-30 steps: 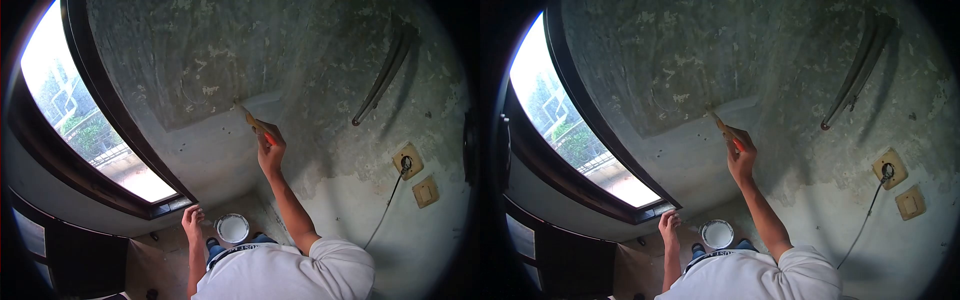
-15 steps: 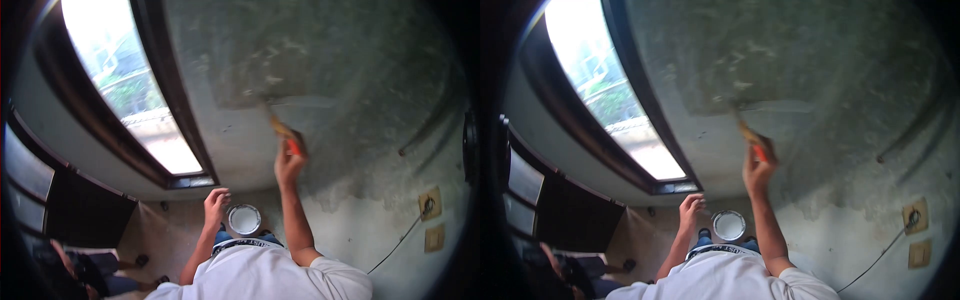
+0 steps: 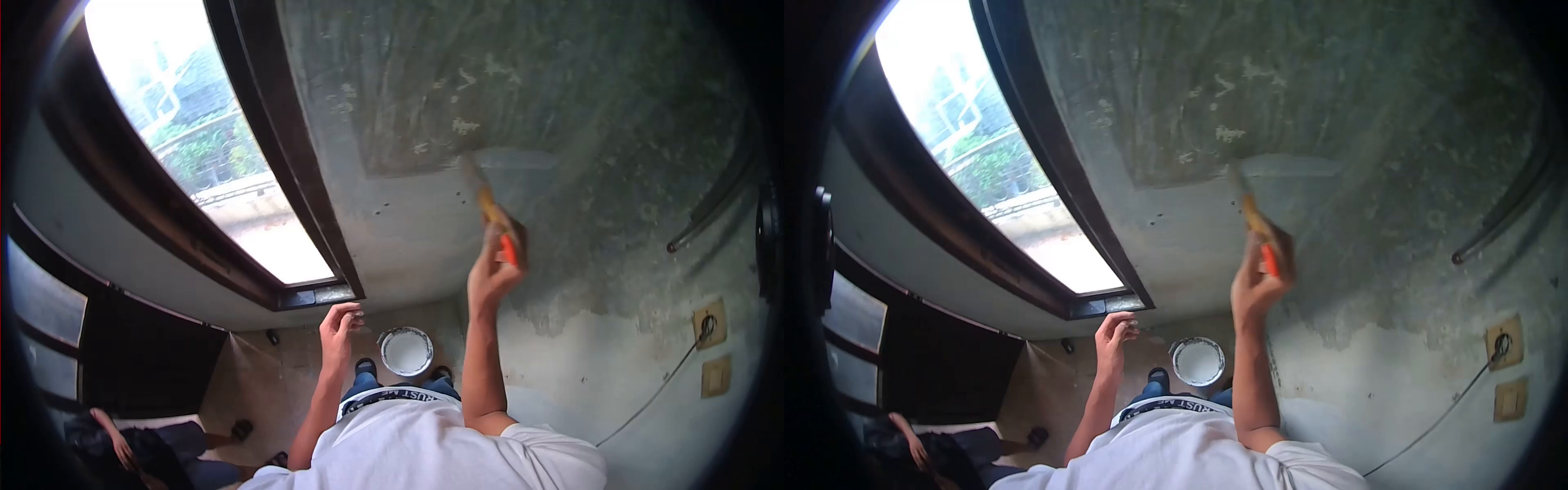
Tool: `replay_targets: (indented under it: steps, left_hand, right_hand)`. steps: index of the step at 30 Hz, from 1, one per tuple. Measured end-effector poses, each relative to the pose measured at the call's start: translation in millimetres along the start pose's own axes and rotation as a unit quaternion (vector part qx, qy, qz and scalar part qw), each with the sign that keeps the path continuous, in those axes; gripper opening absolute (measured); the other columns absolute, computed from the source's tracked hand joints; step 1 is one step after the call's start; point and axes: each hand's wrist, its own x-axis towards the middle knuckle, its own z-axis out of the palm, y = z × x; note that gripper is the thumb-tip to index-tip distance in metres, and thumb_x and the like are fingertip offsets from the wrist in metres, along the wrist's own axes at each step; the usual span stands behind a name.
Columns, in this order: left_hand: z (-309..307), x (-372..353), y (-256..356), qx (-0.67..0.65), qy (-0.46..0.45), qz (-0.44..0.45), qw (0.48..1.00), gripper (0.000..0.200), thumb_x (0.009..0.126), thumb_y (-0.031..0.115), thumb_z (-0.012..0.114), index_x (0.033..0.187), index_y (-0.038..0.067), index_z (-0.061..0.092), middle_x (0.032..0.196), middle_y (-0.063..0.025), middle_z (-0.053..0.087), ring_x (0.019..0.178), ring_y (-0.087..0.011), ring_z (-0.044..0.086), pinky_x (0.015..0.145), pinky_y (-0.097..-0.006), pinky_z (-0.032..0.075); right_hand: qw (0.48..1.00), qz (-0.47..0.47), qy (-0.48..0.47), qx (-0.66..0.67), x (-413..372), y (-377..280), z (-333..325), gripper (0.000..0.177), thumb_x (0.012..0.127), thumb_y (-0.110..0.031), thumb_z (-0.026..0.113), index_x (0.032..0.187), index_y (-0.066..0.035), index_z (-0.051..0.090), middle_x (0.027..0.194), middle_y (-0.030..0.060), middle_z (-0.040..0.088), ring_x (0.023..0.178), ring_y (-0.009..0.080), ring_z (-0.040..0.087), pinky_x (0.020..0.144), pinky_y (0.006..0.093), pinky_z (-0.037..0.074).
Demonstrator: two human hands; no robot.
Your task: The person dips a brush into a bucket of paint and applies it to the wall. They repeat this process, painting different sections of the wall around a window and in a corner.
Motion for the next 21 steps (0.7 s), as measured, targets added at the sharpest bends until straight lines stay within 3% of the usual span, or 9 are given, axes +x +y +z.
replay_targets:
  steps: [3, 6, 9, 11, 15, 16, 18, 20, 21]
  left_hand:
    - [-11, 2, 8, -0.014, -0.008, 0.018, 1.000, 0.018, 0.110, 0.014, 0.064, 0.120, 0.003, 0.074, 0.107, -0.0040, 0.074, 0.092, -0.0125, 0.070, 0.086, -0.0288, 0.056]
    - [-26, 7, 2, -0.015, 0.018, 0.008, 1.000, 0.018, 0.109, 0.015, 0.066, 0.120, 0.003, 0.074, 0.106, -0.0041, 0.074, 0.092, -0.0133, 0.070, 0.084, -0.0294, 0.057]
    - [-38, 10, -4, -0.010, -0.015, -0.012, 1.000, 0.018, 0.110, 0.015, 0.066, 0.120, 0.003, 0.074, 0.105, -0.0041, 0.074, 0.092, -0.0127, 0.070, 0.084, -0.0286, 0.056]
    - [-40, 11, -1, -0.013, -0.028, -0.016, 0.999, 0.018, 0.110, 0.015, 0.066, 0.120, 0.003, 0.074, 0.103, -0.0035, 0.074, 0.091, -0.0121, 0.070, 0.083, -0.0282, 0.056]
    - [-59, 10, 6, -0.019, -0.053, -0.013, 0.998, 0.018, 0.111, 0.017, 0.067, 0.121, 0.003, 0.073, 0.102, -0.0033, 0.074, 0.090, -0.0117, 0.071, 0.083, -0.0280, 0.056]
    - [-66, 8, 6, -0.019, -0.046, -0.013, 0.999, 0.018, 0.111, 0.017, 0.067, 0.121, 0.003, 0.073, 0.102, -0.0032, 0.073, 0.091, -0.0117, 0.071, 0.083, -0.0279, 0.056]
    - [-80, 7, 1, -0.024, -0.039, -0.013, 0.999, 0.018, 0.111, 0.017, 0.067, 0.121, 0.003, 0.074, 0.102, -0.0032, 0.073, 0.091, -0.0117, 0.071, 0.083, -0.0278, 0.056]
    - [-95, 12, -8, -0.014, -0.022, -0.028, 0.999, 0.017, 0.111, 0.014, 0.065, 0.121, 0.003, 0.074, 0.101, -0.0035, 0.073, 0.091, -0.0117, 0.071, 0.083, -0.0278, 0.057]
    - [-99, 14, -7, -0.012, -0.025, -0.030, 0.999, 0.017, 0.111, 0.014, 0.065, 0.121, 0.003, 0.074, 0.101, -0.0035, 0.073, 0.091, -0.0117, 0.071, 0.083, -0.0278, 0.057]
  right_hand:
    - [0.994, 0.045, 0.103, -0.008, 18, 7, -11, 0.022, 0.114, -0.002, 0.057, 0.126, 0.010, 0.070, 0.120, 0.0159, 0.070, 0.114, 0.0264, 0.074, 0.103, 0.0379, 0.065]
    - [0.995, 0.021, 0.005, -0.099, -13, 25, 30, 0.021, 0.110, -0.004, 0.065, 0.129, 0.002, 0.074, 0.113, 0.0134, 0.075, 0.112, 0.0251, 0.076, 0.090, 0.0354, 0.061]
    - [0.998, -0.007, -0.030, -0.048, -36, -28, 59, 0.022, 0.108, -0.005, 0.068, 0.129, 0.000, 0.075, 0.114, 0.0141, 0.076, 0.110, 0.0245, 0.076, 0.088, 0.0353, 0.061]
    - [0.989, 0.069, -0.097, 0.092, -43, -48, 62, 0.020, 0.109, -0.005, 0.069, 0.126, 0.001, 0.077, 0.113, 0.0134, 0.077, 0.105, 0.0229, 0.077, 0.087, 0.0348, 0.060]
    - [0.995, 0.018, 0.100, -0.016, -24, 3, 31, 0.022, 0.112, -0.011, 0.068, 0.125, 0.004, 0.076, 0.117, 0.0125, 0.077, 0.097, 0.0213, 0.077, 0.085, 0.0333, 0.060]
    - [0.995, 0.018, 0.100, -0.018, -26, 7, 31, 0.022, 0.112, -0.011, 0.068, 0.125, 0.004, 0.076, 0.117, 0.0125, 0.077, 0.097, 0.0213, 0.077, 0.085, 0.0333, 0.060]
    - [0.982, 0.157, 0.054, -0.091, -29, 9, 31, 0.022, 0.112, -0.009, 0.066, 0.127, 0.005, 0.074, 0.122, 0.0129, 0.077, 0.101, 0.0220, 0.077, 0.085, 0.0356, 0.060]
    - [0.996, -0.018, 0.011, -0.086, -50, -15, 75, 0.021, 0.111, -0.006, 0.066, 0.126, 0.006, 0.074, 0.122, 0.0120, 0.077, 0.099, 0.0204, 0.077, 0.084, 0.0352, 0.060]
    - [0.999, -0.015, -0.008, -0.043, -60, -38, 94, 0.019, 0.108, -0.005, 0.070, 0.124, 0.002, 0.076, 0.115, 0.0123, 0.078, 0.098, 0.0207, 0.077, 0.083, 0.0345, 0.059]
